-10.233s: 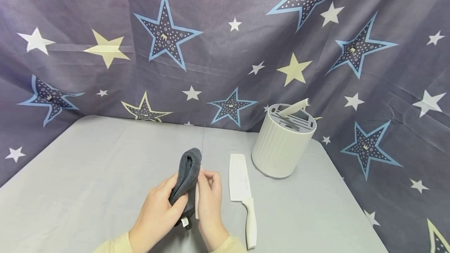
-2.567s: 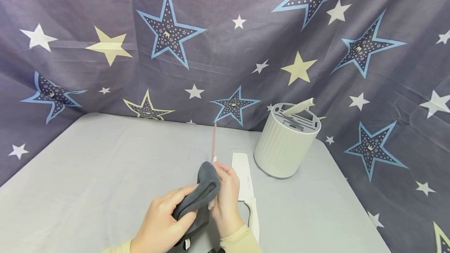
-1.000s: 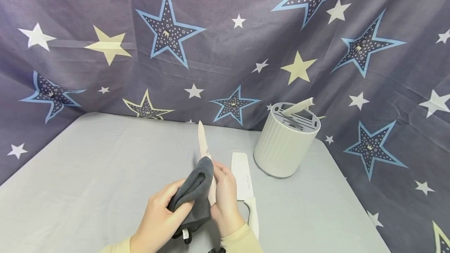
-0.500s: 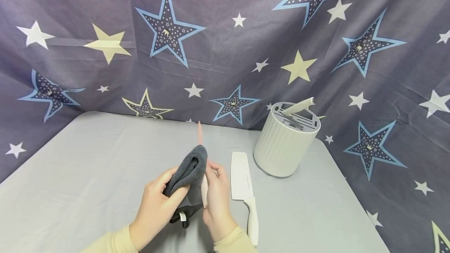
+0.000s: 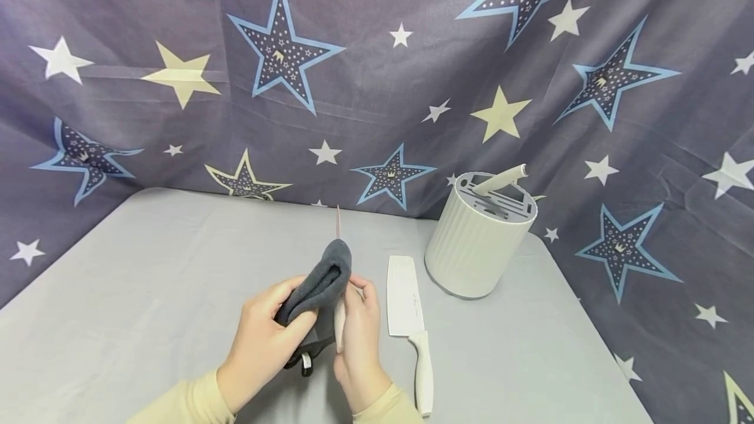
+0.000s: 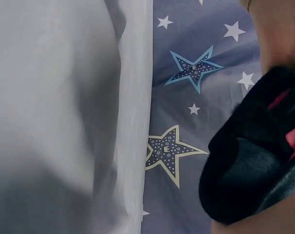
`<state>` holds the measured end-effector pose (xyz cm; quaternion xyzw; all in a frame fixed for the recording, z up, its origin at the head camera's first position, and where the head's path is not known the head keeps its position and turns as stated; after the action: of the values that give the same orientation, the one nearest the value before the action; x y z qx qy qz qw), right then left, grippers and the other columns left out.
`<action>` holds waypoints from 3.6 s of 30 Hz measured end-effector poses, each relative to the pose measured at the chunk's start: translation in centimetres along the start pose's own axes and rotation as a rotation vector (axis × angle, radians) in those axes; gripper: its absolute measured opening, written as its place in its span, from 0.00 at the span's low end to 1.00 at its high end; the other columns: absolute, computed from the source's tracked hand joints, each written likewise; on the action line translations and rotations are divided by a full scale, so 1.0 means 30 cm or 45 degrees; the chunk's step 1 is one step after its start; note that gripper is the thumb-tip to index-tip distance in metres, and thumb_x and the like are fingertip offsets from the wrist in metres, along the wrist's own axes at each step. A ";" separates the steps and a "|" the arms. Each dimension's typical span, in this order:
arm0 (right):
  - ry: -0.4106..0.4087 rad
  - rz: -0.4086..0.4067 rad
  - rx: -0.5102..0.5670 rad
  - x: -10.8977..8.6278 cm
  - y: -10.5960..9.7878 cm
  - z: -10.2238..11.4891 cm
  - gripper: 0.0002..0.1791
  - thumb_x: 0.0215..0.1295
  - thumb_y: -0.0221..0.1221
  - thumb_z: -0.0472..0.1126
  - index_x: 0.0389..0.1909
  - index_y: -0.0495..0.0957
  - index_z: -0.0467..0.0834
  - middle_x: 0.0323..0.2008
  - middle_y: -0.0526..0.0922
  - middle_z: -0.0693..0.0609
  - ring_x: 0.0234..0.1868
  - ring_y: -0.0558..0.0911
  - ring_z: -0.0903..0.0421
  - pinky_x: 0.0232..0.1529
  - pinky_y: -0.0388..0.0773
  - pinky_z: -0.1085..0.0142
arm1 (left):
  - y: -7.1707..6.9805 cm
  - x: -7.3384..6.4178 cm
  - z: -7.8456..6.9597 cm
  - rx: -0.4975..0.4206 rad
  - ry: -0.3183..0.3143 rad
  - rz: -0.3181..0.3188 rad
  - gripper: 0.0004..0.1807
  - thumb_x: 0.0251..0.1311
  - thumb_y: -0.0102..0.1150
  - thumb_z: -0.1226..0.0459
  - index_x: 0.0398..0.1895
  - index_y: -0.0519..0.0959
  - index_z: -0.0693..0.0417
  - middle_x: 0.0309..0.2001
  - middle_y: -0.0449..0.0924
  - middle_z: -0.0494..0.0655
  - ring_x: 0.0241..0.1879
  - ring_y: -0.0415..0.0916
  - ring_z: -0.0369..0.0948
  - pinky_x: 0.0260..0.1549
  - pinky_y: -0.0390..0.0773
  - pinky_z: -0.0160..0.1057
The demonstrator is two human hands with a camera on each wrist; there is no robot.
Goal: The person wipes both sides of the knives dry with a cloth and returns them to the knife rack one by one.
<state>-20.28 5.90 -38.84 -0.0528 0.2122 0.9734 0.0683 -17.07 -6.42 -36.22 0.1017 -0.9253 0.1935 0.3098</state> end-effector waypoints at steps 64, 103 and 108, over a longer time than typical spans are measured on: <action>-0.235 0.067 -0.559 0.125 -0.116 0.314 0.19 0.59 0.63 0.32 0.50 0.70 0.39 0.22 0.80 0.65 0.18 0.68 0.65 0.20 0.62 0.74 | -0.036 -0.013 0.011 -0.446 -0.721 0.088 0.21 0.55 0.61 0.70 0.54 0.74 0.55 0.41 0.85 0.56 0.31 0.85 0.40 0.30 0.85 0.36; -1.137 -0.110 -2.089 0.108 -0.410 0.877 0.14 0.66 0.62 0.42 0.47 0.84 0.38 0.35 0.83 0.42 0.34 0.77 0.45 0.30 0.67 0.53 | -0.066 -0.048 0.076 -0.660 -1.062 0.168 0.28 0.60 0.64 0.48 0.55 0.78 0.60 0.41 0.87 0.52 0.37 0.86 0.46 0.37 0.85 0.40; -1.225 -0.128 -2.223 0.106 -0.437 0.938 0.14 0.58 0.61 0.33 0.45 0.85 0.40 0.24 0.79 0.47 0.31 0.76 0.44 0.30 0.64 0.49 | -0.067 -0.050 0.080 -0.648 -1.053 0.160 0.24 0.63 0.62 0.52 0.54 0.79 0.60 0.38 0.87 0.51 0.34 0.86 0.45 0.35 0.85 0.39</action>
<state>-23.45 29.88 -19.13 0.3066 -0.6305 0.7020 0.1253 -16.56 -9.17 -38.30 0.0350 -0.9931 -0.0771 -0.0809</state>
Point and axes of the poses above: each hand's wrist, its own x-axis towards the middle knuckle, its own y-axis out of the palm, z = x × y, the point moved 3 cm from there along x, towards the middle knuckle
